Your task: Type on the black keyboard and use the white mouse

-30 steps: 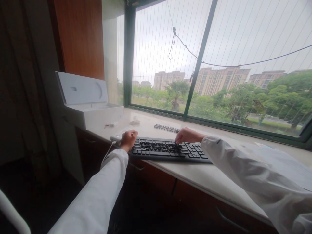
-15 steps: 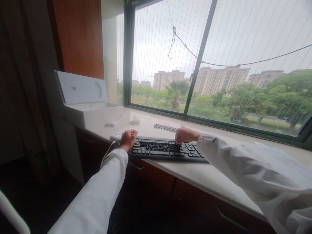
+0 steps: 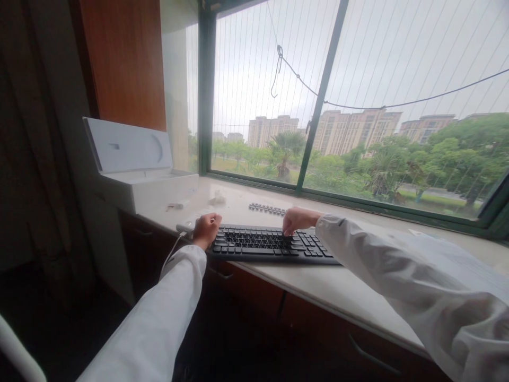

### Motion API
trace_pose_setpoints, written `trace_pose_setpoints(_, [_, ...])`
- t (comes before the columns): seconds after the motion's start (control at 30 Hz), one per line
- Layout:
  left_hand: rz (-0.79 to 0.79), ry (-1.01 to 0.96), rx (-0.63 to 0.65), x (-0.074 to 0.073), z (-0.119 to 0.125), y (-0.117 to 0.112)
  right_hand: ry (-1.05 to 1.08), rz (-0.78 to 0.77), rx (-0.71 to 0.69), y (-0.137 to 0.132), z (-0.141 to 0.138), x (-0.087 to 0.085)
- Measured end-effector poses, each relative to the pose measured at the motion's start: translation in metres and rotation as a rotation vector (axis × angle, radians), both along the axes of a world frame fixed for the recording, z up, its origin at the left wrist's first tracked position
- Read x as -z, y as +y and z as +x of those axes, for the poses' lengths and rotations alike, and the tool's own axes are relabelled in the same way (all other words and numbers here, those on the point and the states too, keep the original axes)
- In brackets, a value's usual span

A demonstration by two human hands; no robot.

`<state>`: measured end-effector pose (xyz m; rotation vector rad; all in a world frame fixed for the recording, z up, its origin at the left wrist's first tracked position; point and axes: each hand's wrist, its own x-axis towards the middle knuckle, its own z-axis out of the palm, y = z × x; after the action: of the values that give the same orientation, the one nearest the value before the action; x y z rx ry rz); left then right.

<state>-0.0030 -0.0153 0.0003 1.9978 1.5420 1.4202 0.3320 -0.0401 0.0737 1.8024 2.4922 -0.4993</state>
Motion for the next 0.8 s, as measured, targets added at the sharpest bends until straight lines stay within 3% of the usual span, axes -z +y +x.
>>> trace_pose_setpoints(0.27, [-0.016, 0.016, -0.012, -0.001, 0.001, 0.002, 0.082, 0.044, 0.062, -0.002, 0.005, 0.006])
trace_pose_setpoints(0.57, [-0.013, 0.043, -0.02, 0.001, 0.0, 0.003, -0.043, -0.085, 0.091, 0.001, -0.01, -0.011])
trace_pose_setpoints(0.8, [-0.023, 0.035, -0.025, 0.001, 0.0, 0.001, -0.095, -0.09, 0.055, 0.008, -0.017, -0.011])
